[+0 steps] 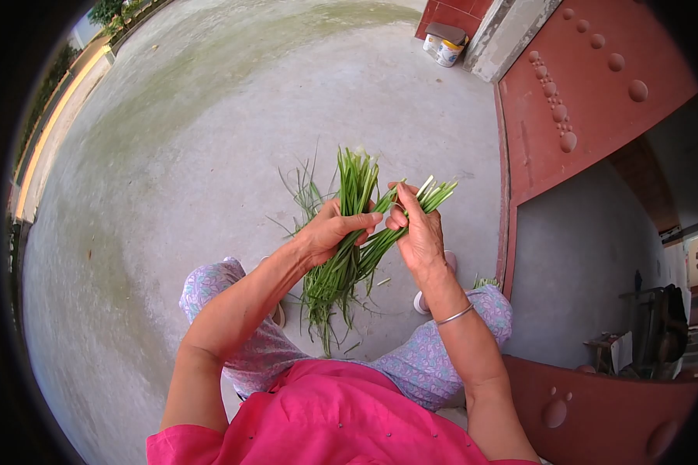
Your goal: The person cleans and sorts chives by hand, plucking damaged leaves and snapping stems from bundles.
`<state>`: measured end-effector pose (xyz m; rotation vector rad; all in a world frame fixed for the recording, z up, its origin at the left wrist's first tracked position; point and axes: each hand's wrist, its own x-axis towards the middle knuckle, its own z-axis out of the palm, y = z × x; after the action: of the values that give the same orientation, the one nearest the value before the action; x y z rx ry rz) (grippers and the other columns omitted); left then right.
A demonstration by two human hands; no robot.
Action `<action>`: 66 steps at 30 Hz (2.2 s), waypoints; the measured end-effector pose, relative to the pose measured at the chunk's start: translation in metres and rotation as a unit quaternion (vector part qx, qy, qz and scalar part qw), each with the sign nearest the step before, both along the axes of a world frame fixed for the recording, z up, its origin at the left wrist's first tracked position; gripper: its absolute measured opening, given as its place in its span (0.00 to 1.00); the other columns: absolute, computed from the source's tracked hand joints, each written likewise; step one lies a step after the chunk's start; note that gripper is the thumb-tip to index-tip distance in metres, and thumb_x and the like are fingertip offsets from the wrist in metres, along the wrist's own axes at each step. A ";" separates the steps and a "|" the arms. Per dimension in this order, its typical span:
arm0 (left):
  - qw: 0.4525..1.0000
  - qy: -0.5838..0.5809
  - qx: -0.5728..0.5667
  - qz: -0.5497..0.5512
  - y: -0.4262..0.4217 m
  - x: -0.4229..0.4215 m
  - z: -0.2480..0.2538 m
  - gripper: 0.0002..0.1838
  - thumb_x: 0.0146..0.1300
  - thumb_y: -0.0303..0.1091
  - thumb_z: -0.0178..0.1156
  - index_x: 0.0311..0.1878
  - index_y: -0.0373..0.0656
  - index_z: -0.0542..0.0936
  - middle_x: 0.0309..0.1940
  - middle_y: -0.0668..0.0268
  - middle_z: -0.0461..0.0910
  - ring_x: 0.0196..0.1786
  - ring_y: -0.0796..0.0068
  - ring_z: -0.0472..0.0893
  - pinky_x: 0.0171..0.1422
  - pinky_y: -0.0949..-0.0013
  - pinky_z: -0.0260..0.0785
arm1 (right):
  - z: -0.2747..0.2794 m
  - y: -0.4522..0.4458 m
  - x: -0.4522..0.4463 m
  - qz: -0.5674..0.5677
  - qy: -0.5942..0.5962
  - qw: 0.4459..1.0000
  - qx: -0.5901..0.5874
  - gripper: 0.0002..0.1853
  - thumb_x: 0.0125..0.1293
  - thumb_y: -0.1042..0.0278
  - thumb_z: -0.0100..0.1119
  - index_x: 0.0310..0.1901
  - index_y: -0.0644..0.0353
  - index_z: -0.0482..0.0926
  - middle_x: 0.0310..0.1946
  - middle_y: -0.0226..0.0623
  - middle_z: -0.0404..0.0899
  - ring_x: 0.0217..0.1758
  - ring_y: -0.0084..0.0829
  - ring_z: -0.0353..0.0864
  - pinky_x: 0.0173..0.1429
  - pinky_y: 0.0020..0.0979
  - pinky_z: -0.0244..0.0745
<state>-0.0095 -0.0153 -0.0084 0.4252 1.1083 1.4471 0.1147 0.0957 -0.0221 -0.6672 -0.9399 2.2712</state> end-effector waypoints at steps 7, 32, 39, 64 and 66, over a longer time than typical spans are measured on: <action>1.000 0.000 -0.002 -0.010 0.000 -0.002 0.002 0.09 0.61 0.29 0.65 0.40 0.41 0.74 0.26 0.70 0.74 0.27 0.82 0.73 0.29 0.76 0.64 | 0.009 0.006 0.003 0.053 0.013 0.998 -0.024 0.12 0.65 0.68 0.62 0.45 0.65 0.78 0.30 0.22 0.70 0.24 0.14 0.60 0.30 0.22 0.61; 0.999 -0.007 0.019 -0.047 -0.002 -0.001 0.007 0.08 0.56 0.26 0.65 0.32 0.41 0.74 0.21 0.69 0.72 0.21 0.80 0.70 0.26 0.75 0.60 | 0.010 0.022 0.008 -0.002 0.024 1.000 -0.006 0.08 0.66 0.68 0.61 0.43 0.63 0.79 0.34 0.27 0.74 0.26 0.14 0.63 0.30 0.20 0.61; 0.998 -0.010 0.021 -0.053 -0.001 -0.001 0.011 0.08 0.56 0.27 0.65 0.34 0.41 0.74 0.23 0.70 0.73 0.24 0.81 0.71 0.28 0.75 0.62 | 0.018 0.016 0.005 0.057 0.043 0.997 -0.014 0.08 0.68 0.66 0.60 0.42 0.62 0.78 0.37 0.30 0.77 0.27 0.13 0.63 0.31 0.20 0.62; 0.998 -0.011 0.021 -0.058 -0.002 -0.002 0.012 0.08 0.60 0.29 0.64 0.32 0.41 0.74 0.23 0.69 0.72 0.24 0.81 0.70 0.27 0.75 0.62 | 0.017 0.052 0.020 -0.101 0.082 0.989 -0.071 0.12 0.72 0.57 0.52 0.42 0.59 0.72 0.35 0.36 0.75 0.41 0.31 0.77 0.59 0.44 0.76; 0.998 -0.007 0.015 -0.061 -0.002 -0.004 0.014 0.08 0.60 0.29 0.64 0.33 0.40 0.74 0.23 0.69 0.72 0.23 0.81 0.70 0.26 0.75 0.62 | 0.018 0.063 0.025 -0.122 0.106 0.984 -0.080 0.10 0.73 0.59 0.52 0.43 0.58 0.71 0.31 0.31 0.72 0.36 0.27 0.75 0.55 0.41 0.77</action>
<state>-0.0132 -0.0173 0.0054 0.4952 1.0330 1.3592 0.1398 0.1588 -0.0043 -0.5605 -0.5459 2.1598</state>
